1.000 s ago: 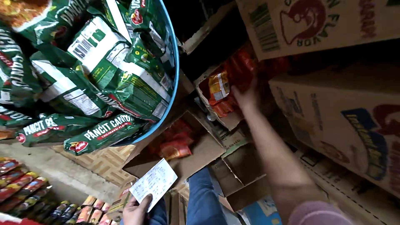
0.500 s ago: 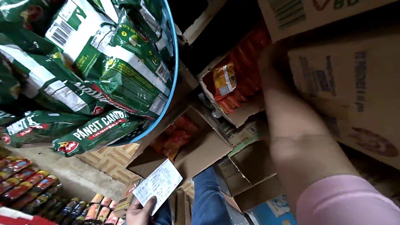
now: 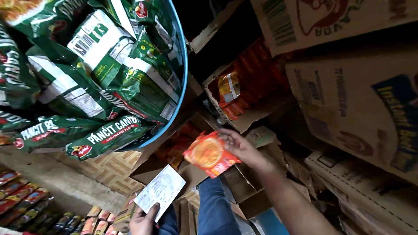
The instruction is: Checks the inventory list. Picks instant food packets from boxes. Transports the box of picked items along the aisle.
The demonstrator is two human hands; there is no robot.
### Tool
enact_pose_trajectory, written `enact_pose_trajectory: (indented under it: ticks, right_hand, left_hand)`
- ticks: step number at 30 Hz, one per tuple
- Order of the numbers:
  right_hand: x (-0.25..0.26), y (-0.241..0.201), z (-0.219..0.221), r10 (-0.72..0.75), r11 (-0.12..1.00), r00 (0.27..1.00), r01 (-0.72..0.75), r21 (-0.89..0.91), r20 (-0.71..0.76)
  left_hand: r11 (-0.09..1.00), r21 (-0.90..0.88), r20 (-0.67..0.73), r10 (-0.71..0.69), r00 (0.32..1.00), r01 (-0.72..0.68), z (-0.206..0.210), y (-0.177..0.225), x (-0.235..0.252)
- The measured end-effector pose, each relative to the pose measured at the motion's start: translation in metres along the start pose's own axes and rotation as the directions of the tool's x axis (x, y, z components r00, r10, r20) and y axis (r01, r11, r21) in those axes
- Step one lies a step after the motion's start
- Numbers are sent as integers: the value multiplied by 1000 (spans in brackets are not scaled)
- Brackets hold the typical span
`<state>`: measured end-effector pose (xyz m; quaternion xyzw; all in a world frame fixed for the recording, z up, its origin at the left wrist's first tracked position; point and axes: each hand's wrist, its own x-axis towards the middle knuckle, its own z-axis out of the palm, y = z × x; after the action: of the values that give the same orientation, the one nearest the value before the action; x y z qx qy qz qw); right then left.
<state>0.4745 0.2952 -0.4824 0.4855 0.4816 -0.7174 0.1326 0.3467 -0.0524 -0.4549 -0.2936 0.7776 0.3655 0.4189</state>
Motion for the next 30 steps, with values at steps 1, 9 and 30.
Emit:
enact_pose_trajectory:
  ticks: [1, 9, 30]
  right_hand:
    - [12, -3, -5, -32, 996, 997, 26, -82, -73]
    - [166, 33, -111, 20, 448, 872, -445, -776, -488]
    - [29, -28, -71, -33, 855, 831, -263, -446, -555]
  left_hand:
    - [1000, 2, -1, 0, 1000, 0, 1, 0, 0]
    - [998, 46, 14, 33, 999, -34, 0, 1, -2]
    - [998, 37, 5, 43, 999, -43, 3, 0, -1]
